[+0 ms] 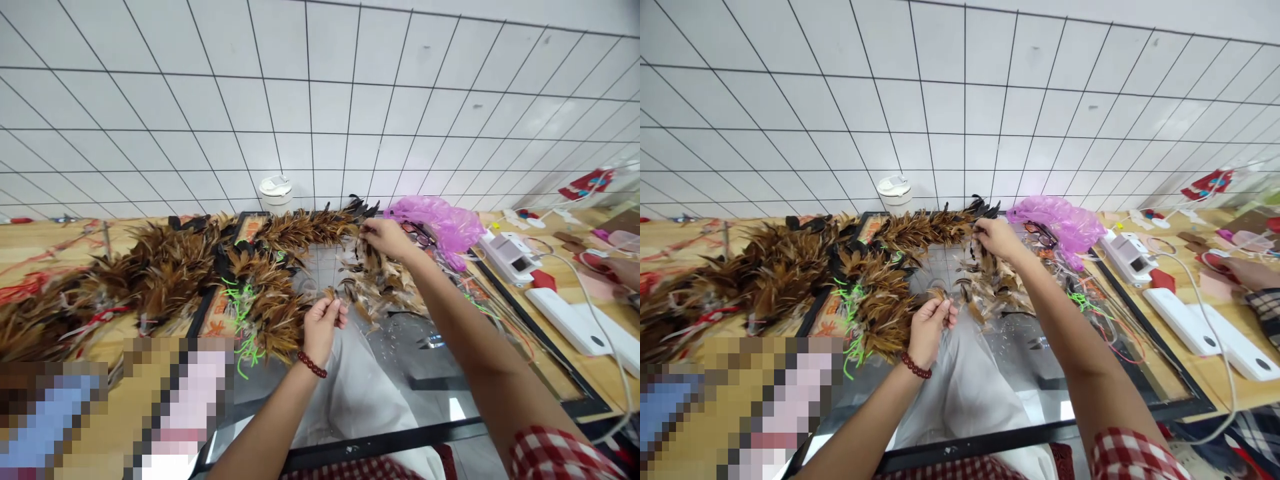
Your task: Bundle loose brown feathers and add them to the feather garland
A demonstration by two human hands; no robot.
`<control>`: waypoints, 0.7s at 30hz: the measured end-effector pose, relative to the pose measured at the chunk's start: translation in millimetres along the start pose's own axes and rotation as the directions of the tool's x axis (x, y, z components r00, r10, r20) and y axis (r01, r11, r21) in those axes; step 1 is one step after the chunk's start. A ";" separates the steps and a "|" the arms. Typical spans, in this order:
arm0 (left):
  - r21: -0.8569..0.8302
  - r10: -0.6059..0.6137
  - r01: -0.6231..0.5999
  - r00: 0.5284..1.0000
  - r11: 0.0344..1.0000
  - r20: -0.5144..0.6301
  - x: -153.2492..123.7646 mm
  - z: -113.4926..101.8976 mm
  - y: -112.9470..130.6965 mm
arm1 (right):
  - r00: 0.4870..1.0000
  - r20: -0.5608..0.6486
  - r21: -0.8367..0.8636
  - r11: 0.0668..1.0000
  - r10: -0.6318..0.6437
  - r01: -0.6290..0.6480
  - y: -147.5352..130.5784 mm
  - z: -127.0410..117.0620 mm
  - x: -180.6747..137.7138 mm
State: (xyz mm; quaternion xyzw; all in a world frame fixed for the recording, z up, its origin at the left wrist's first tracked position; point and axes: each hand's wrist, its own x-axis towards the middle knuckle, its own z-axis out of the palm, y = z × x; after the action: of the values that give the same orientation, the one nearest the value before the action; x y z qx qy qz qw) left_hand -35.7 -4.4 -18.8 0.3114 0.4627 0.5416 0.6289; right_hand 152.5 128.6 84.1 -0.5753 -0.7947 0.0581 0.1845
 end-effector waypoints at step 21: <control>-0.007 0.024 -0.024 1.000 1.000 0.013 -1.3 0.9 -0.7 | 0.930 0.359 -0.121 0.985 -0.072 0.123 49.9 29.2 -100.9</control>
State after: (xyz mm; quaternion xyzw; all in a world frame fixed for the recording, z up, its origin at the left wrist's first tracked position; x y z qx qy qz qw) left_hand -34.5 -5.7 -18.8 0.3183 0.4528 0.5486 0.6267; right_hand 213.7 54.2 19.0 -0.5269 -0.8446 0.0947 0.0000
